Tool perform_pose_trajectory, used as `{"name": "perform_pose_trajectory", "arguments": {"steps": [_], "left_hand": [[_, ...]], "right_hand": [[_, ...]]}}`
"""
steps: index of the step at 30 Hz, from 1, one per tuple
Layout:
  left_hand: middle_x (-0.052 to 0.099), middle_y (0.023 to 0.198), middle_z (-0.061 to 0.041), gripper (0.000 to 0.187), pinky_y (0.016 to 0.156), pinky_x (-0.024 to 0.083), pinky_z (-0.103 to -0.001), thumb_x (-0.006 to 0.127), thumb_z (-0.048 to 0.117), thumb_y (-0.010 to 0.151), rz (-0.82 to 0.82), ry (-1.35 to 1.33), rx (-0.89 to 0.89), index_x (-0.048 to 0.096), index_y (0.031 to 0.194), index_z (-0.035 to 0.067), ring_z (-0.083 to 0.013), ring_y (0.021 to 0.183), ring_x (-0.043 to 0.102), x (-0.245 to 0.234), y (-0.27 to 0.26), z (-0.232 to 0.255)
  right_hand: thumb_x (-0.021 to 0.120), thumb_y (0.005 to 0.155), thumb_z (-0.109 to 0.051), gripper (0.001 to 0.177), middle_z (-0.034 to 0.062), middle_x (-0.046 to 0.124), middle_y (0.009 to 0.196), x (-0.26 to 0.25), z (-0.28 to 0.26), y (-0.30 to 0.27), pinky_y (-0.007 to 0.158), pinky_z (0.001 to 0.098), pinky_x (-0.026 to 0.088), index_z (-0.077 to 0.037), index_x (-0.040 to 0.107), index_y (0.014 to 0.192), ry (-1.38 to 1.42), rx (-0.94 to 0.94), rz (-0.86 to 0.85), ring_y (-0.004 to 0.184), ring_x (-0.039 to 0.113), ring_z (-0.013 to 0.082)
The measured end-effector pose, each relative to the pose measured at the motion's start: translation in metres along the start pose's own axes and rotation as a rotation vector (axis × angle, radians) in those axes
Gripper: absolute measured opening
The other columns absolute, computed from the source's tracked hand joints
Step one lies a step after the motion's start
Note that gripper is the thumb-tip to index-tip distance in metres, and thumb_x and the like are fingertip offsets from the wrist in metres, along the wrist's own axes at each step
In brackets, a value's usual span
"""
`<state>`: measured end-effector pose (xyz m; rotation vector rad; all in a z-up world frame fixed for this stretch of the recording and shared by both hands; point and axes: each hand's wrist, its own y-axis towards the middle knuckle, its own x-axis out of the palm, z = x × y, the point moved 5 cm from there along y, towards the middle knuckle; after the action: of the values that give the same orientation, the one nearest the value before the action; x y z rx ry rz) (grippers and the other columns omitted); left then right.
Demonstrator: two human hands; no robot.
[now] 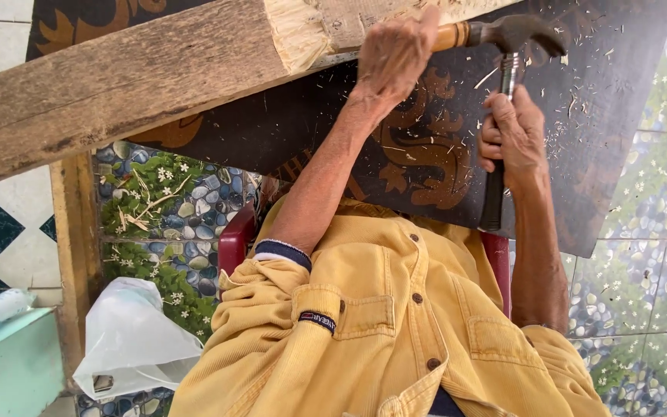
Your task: A person uses a hammer and chisel to carve and shape a wooden beam on a work surface.
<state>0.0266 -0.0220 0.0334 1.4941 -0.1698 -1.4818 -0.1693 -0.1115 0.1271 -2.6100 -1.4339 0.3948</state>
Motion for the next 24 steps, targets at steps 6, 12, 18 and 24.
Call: {"name": "perform_pose_trajectory", "arguments": {"steps": [6,12,18,24], "left_hand": [[0.049,0.052,0.011,0.022,0.037,0.033,-0.026,0.056,0.030,0.111,-0.026,0.029,-0.019,0.061,0.110,0.008,-0.0041,0.040,0.042,0.016,-0.008,-0.006],[0.050,0.051,0.010,0.028,0.035,0.037,-0.026,0.058,0.036,0.111,-0.033,0.067,-0.042,0.060,0.114,0.008,-0.0053,0.038,0.043,0.012,-0.005,-0.007],[0.046,0.051,0.010,0.028,0.032,0.032,-0.025,0.054,0.031,0.109,0.025,0.070,-0.054,0.058,0.090,0.010,-0.0031,0.038,0.040,0.014,-0.006,-0.011],[0.051,0.056,0.011,0.033,0.037,0.036,-0.025,0.068,0.033,0.111,-0.053,0.142,-0.061,0.061,0.128,0.004,-0.0037,0.041,0.043,0.021,-0.005,-0.012]], "right_hand": [[0.049,0.117,-0.037,0.022,-0.0106,0.032,0.067,-0.015,0.011,0.002,0.031,0.0171,0.033,-0.015,0.049,0.114,0.061,-0.029,-0.071,0.046,0.033,0.0027],[0.046,0.117,-0.036,0.024,-0.0088,0.030,0.063,0.012,-0.002,0.001,0.026,0.0214,0.029,-0.014,0.048,0.108,0.020,0.006,-0.101,0.041,0.029,0.0051],[0.045,0.120,-0.029,0.019,-0.0091,0.030,0.063,0.004,0.001,0.001,0.030,0.0184,0.032,-0.013,0.049,0.111,0.090,-0.055,-0.118,0.043,0.030,0.0043],[0.048,0.117,-0.035,0.022,-0.0076,0.031,0.066,0.019,0.000,0.002,0.028,0.0196,0.031,-0.015,0.041,0.110,0.021,-0.014,-0.121,0.043,0.029,0.0048]]}}
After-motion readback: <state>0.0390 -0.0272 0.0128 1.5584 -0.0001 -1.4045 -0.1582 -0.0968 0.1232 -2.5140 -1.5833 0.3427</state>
